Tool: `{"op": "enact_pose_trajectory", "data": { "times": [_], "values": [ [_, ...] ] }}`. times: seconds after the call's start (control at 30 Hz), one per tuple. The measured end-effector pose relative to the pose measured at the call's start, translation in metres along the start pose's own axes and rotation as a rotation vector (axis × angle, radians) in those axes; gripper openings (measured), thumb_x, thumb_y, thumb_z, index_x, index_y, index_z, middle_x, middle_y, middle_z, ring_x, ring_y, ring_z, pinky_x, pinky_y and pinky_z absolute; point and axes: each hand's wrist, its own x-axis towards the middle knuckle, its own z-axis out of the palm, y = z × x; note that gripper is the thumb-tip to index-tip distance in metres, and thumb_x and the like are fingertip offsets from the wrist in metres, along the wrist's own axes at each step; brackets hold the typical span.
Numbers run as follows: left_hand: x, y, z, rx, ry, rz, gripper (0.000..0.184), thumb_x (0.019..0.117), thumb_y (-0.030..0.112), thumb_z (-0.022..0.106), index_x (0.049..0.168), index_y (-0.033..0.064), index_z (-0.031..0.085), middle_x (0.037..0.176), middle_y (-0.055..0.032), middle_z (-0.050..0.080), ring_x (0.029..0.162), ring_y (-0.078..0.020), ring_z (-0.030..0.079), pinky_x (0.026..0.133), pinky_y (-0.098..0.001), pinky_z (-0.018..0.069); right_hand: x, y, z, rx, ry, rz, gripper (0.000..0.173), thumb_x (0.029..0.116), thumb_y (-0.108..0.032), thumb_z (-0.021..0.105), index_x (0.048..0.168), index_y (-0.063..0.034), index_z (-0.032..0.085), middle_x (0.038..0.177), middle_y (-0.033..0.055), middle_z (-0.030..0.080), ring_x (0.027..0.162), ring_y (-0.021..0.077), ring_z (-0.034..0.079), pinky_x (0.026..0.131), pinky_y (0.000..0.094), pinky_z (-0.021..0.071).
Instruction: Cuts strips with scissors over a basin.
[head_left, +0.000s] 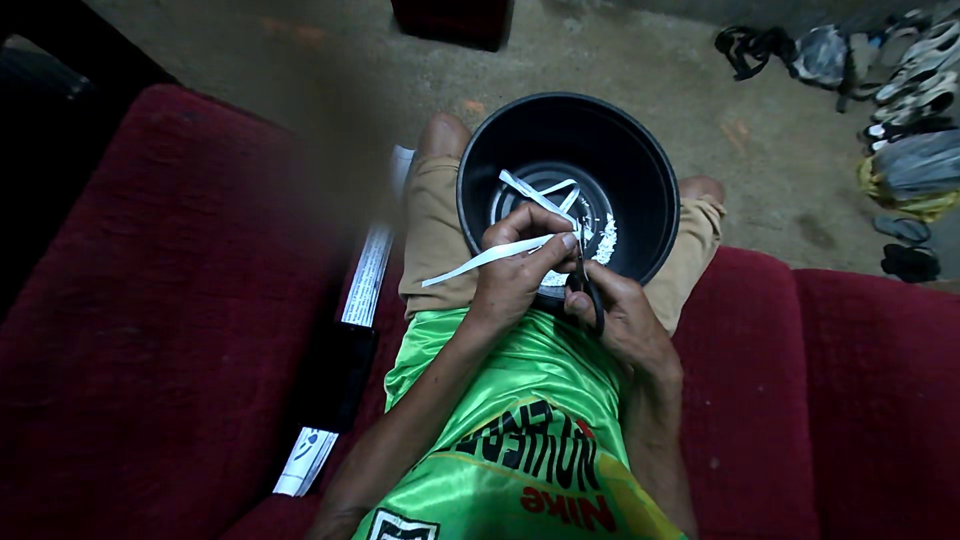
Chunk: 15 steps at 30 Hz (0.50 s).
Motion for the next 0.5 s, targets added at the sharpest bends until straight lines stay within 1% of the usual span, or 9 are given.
{"op": "enact_pose_trajectory", "data": {
  "times": [0.07, 0.17, 0.23, 0.3, 0.37, 0.5],
  "values": [
    [-0.0002, -0.0007, -0.0005, -0.002, 0.002, 0.002, 0.009, 0.096, -0.005, 0.063, 0.104, -0.0013, 0.063, 0.088, -0.0102, 0.067, 0.074, -0.0167, 0.069, 0.072, -0.0322, 0.0634, -0.0004, 0.0006, 0.001, 0.004, 0.019, -0.002, 0.037, 0.1018, -0.039, 0.061, 0.122, -0.0086, 0.067, 0.073, -0.003, 0.059, 0.057, 0.0042, 0.053, 0.052, 0.0215, 0.0483],
    [-0.0006, -0.0005, -0.0001, -0.011, 0.009, -0.007, 0.009, 0.0961, -0.005, 0.063, 0.104, -0.0006, 0.063, 0.088, -0.0096, 0.068, 0.075, -0.0162, 0.07, 0.073, -0.0321, 0.0637, -0.0014, 0.0002, 0.0022, 0.014, 0.044, 0.002, 0.035, 0.1017, -0.037, 0.062, 0.122, -0.0086, 0.067, 0.072, -0.0028, 0.059, 0.057, 0.0045, 0.053, 0.051, 0.0216, 0.0483],
    [-0.0013, 0.0005, 0.0, -0.01, 0.016, -0.017, 0.009, 0.0962, -0.005, 0.063, 0.104, -0.0002, 0.063, 0.089, -0.0094, 0.068, 0.075, -0.0159, 0.07, 0.072, -0.0318, 0.0639, -0.0027, 0.0006, 0.0008, 0.025, 0.01, 0.014, 0.044, 0.1011, -0.046, 0.06, 0.124, -0.0087, 0.065, 0.074, -0.0033, 0.059, 0.058, 0.0037, 0.053, 0.053, 0.0212, 0.0485],
    [-0.0011, 0.0005, -0.0005, -0.004, 0.02, -0.019, 0.008, 0.0962, -0.004, 0.063, 0.103, -0.0006, 0.063, 0.089, -0.0097, 0.068, 0.075, -0.0159, 0.07, 0.07, -0.031, 0.0634, -0.0035, 0.0023, -0.0007, 0.012, -0.042, 0.02, 0.054, 0.0993, -0.054, 0.059, 0.127, -0.0086, 0.064, 0.076, -0.0043, 0.059, 0.059, 0.0024, 0.051, 0.054, 0.0205, 0.0467],
    [-0.0011, -0.0005, -0.0009, 0.002, 0.02, -0.018, 0.008, 0.0962, -0.004, 0.063, 0.104, -0.0006, 0.063, 0.089, -0.0099, 0.067, 0.075, -0.0162, 0.069, 0.069, -0.0313, 0.0632, -0.0031, 0.0038, -0.0008, 0.0, -0.066, 0.005, 0.058, 0.0983, -0.058, 0.058, 0.127, -0.0073, 0.064, 0.076, -0.0041, 0.058, 0.06, 0.0021, 0.051, 0.054, 0.02, 0.0461],
    [-0.0011, -0.0018, -0.0013, 0.001, 0.014, -0.011, 0.009, 0.0954, -0.005, 0.064, 0.104, -0.0012, 0.063, 0.089, -0.0101, 0.066, 0.074, -0.0167, 0.069, 0.07, -0.0326, 0.0637, -0.001, 0.0023, 0.0004, -0.028, -0.049, -0.007, 0.06, 0.097, -0.061, 0.058, 0.122, -0.0072, 0.064, 0.074, -0.005, 0.057, 0.059, 0.001, 0.05, 0.054, 0.019, 0.0447]
  ]
}}
